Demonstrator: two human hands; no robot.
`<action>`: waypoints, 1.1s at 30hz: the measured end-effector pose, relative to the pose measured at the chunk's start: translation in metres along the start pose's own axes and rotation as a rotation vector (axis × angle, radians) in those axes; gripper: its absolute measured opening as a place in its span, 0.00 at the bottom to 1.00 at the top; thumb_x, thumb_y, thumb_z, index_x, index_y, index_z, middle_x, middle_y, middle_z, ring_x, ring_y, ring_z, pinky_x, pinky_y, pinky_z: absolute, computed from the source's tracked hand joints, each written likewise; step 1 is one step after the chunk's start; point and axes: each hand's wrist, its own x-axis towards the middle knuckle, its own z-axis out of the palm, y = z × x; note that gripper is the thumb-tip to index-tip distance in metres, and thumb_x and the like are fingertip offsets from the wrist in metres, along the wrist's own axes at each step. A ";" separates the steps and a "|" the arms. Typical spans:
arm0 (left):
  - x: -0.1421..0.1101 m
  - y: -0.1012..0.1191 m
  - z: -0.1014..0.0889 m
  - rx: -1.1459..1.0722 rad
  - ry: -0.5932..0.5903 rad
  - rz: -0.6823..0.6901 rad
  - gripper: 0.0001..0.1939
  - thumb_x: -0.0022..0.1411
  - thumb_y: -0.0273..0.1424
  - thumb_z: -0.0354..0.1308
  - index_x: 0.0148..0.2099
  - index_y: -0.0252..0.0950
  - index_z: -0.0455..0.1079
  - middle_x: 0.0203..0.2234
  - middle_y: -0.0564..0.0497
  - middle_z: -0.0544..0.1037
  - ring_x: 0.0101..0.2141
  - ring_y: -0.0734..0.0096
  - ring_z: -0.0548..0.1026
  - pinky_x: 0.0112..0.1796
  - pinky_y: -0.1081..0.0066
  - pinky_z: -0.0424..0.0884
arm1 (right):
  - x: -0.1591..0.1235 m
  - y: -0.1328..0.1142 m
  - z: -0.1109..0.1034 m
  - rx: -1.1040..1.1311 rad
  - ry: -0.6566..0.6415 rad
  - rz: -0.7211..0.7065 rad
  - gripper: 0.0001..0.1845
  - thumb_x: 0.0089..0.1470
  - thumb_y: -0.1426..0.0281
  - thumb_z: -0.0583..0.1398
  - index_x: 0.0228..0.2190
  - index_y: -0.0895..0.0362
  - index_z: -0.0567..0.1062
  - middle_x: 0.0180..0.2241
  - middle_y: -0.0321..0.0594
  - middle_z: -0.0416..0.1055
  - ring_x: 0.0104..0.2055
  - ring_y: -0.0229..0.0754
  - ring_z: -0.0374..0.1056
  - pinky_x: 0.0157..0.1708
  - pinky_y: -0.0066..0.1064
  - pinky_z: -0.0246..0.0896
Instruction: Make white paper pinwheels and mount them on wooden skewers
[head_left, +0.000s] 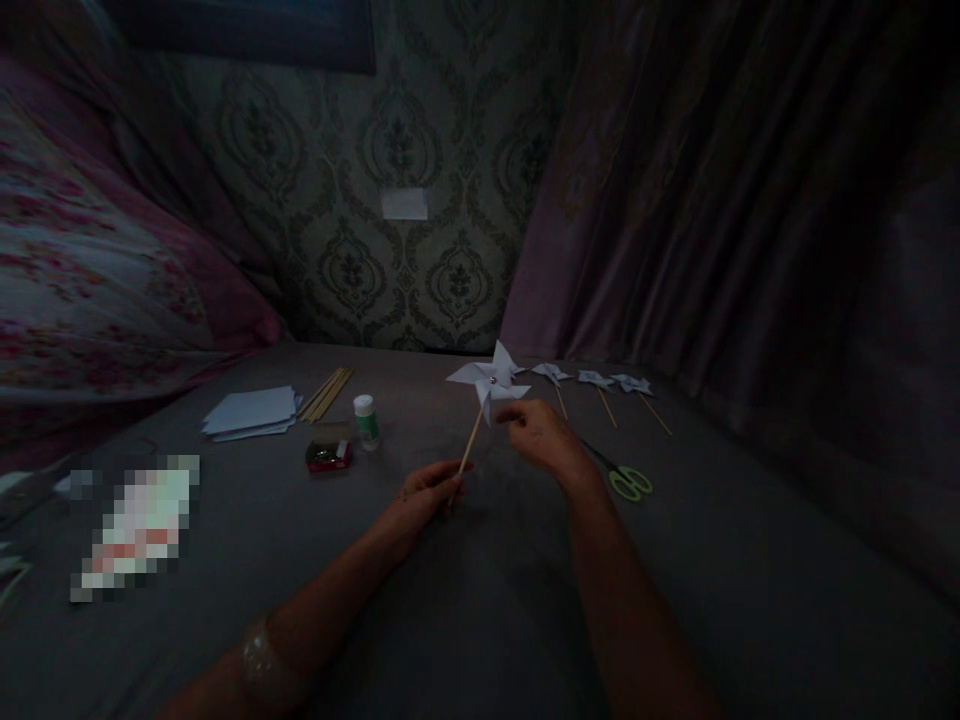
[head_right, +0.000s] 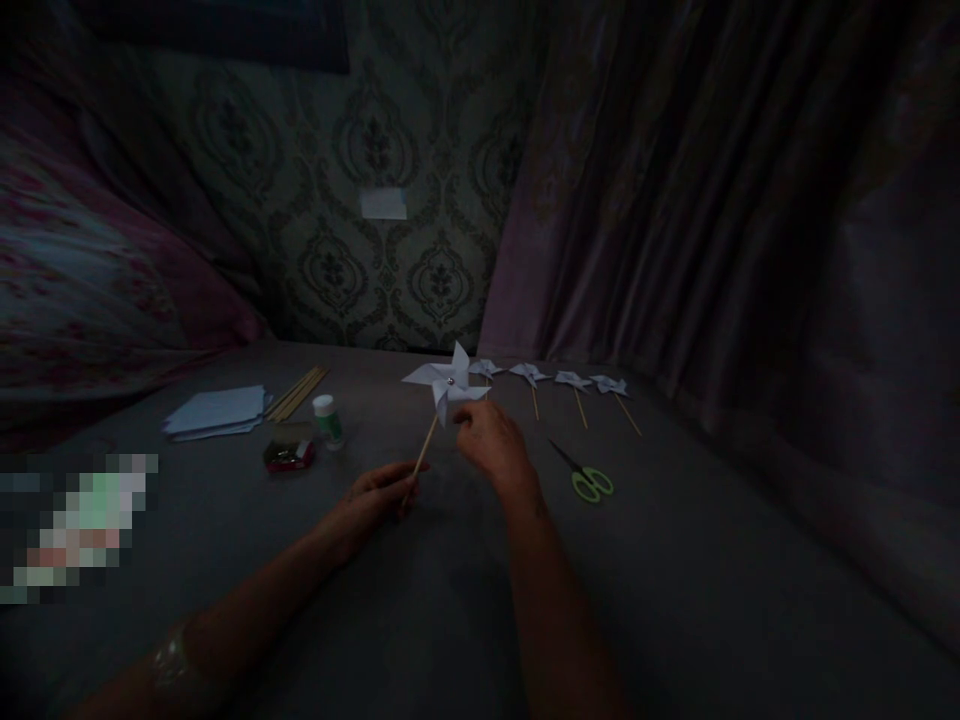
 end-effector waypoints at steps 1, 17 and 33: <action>0.000 0.000 0.000 0.004 -0.003 0.001 0.22 0.47 0.37 0.65 0.45 0.33 0.75 0.23 0.53 0.70 0.21 0.80 0.64 0.23 0.76 0.57 | 0.000 0.000 -0.003 -0.033 0.048 0.050 0.18 0.51 0.76 0.50 0.35 0.54 0.78 0.38 0.43 0.75 0.42 0.45 0.69 0.41 0.33 0.60; -0.001 0.000 0.000 0.009 -0.020 -0.015 0.21 0.48 0.36 0.64 0.44 0.33 0.75 0.24 0.52 0.70 0.22 0.78 0.64 0.23 0.75 0.56 | 0.007 0.012 -0.002 -0.120 0.355 0.081 0.19 0.50 0.78 0.49 0.35 0.59 0.78 0.40 0.49 0.70 0.46 0.47 0.64 0.48 0.36 0.55; 0.002 -0.001 -0.001 -0.040 -0.050 0.004 0.21 0.49 0.37 0.64 0.45 0.34 0.74 0.25 0.52 0.72 0.22 0.79 0.64 0.23 0.76 0.56 | 0.011 0.008 0.017 -0.069 0.096 -0.099 0.22 0.48 0.78 0.52 0.41 0.52 0.78 0.44 0.43 0.73 0.50 0.45 0.65 0.51 0.36 0.55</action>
